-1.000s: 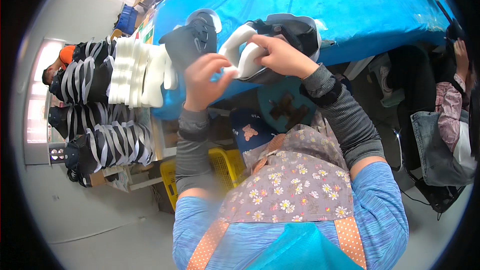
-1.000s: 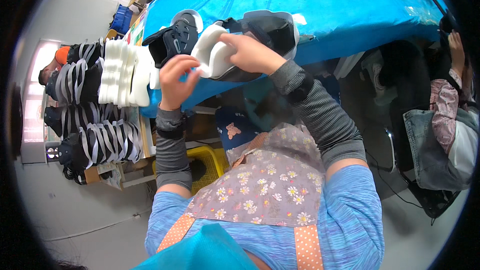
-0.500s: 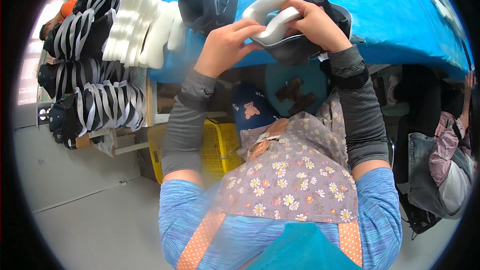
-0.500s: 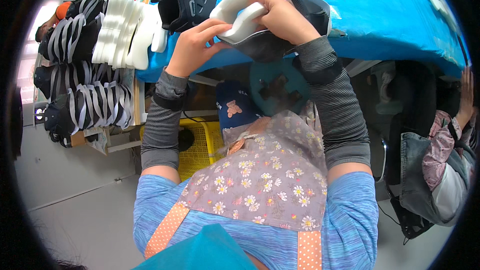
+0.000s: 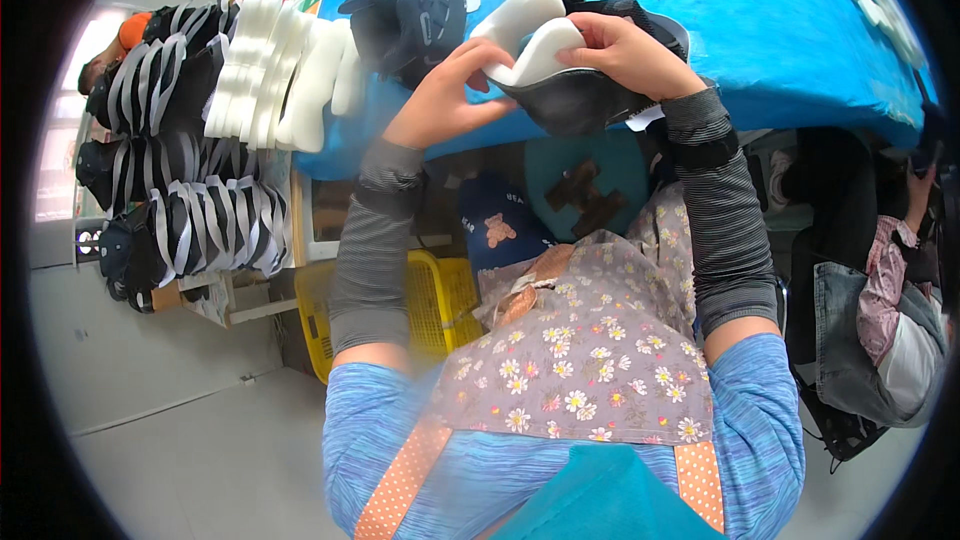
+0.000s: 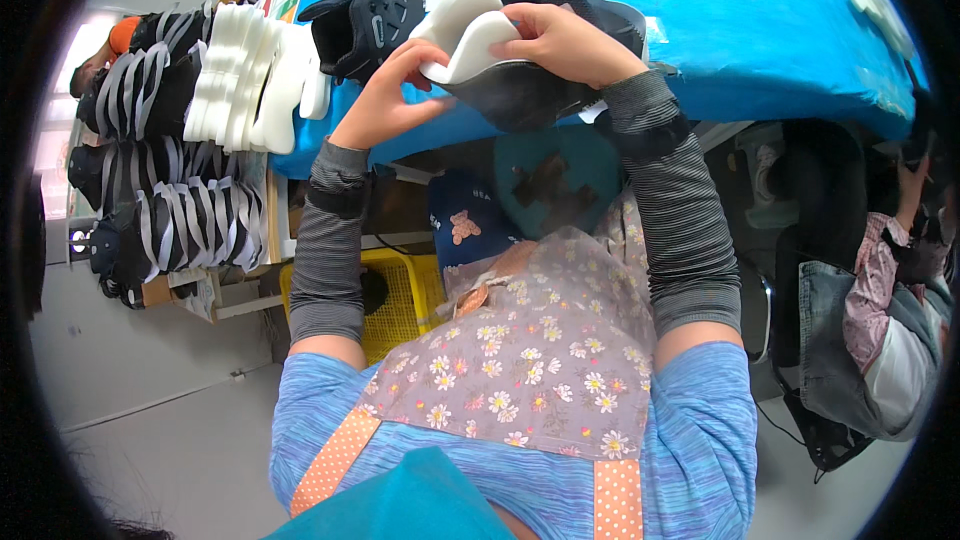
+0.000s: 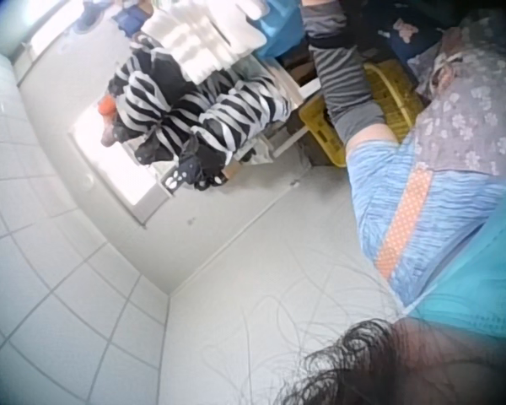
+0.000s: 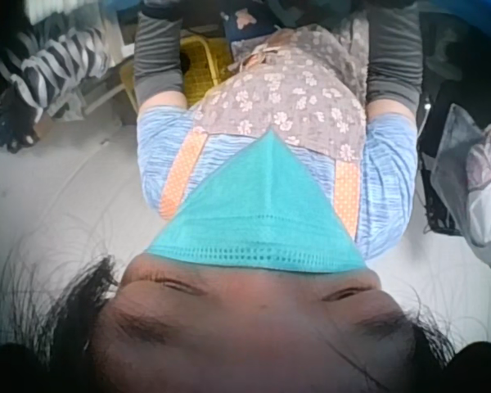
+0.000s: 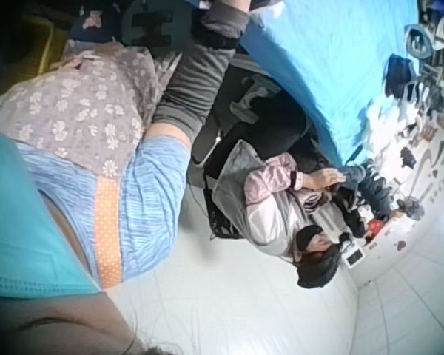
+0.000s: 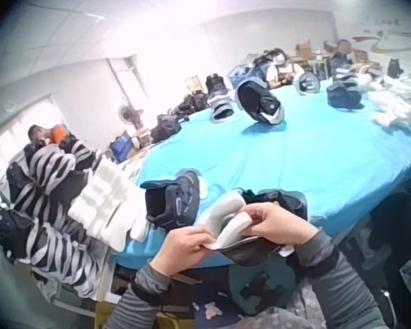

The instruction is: The person assembles a shoe by hand, first fitting a black inner lining into a grey shoe shell and then inserting a white foam padding component into the heel area before smoothing the interior.

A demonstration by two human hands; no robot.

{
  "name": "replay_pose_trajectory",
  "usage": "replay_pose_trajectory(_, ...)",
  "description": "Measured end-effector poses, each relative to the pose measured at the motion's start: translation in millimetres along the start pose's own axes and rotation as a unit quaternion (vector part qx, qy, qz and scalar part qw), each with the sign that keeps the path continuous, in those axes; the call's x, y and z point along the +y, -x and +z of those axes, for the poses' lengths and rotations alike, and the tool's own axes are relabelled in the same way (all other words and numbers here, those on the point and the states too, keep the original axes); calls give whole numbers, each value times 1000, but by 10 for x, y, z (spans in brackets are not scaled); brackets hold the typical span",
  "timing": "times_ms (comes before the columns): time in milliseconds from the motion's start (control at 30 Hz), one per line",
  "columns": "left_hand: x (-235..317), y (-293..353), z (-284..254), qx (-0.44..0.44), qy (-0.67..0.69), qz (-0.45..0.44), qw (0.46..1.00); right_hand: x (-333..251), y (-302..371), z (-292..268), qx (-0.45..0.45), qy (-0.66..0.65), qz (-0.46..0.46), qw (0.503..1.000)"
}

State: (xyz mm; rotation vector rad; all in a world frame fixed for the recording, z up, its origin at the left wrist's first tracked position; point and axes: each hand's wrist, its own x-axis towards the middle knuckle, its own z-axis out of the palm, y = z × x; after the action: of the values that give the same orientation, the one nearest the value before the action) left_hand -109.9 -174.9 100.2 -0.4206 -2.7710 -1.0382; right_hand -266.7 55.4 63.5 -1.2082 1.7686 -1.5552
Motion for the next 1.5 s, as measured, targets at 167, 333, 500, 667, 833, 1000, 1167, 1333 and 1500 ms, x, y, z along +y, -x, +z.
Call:
replay_pose_trajectory(167,481,-31,51,5,-219,-45,975,-20,-23,-2,1,-9,23,1000)
replay_pose_trajectory(333,816,-151,398,199,-403,34,893,65,17,21,22,-10,-28,999)
replay_pose_trajectory(500,503,-175,494,185,-305,74,931,82,-3,-59,-17,50,-44,998)
replay_pose_trajectory(667,473,-143,489,176,-299,68,935,-122,28,-115,-74,150,5,986)
replay_pose_trajectory(833,384,-125,516,187,-301,72,932,-104,-9,-157,-122,171,-15,978)
replay_pose_trajectory(1000,687,-197,512,182,-316,71,929,-163,-32,-197,-67,219,2,973)
replay_pose_trajectory(1167,697,-309,678,183,-172,90,964,-111,-115,-192,-60,205,-9,977)
replay_pose_trajectory(1333,540,-333,713,224,-143,79,961,-69,-148,-211,-95,155,26,983)
replay_pose_trajectory(1500,485,-340,705,225,-161,107,955,-213,-103,-229,-119,128,32,984)
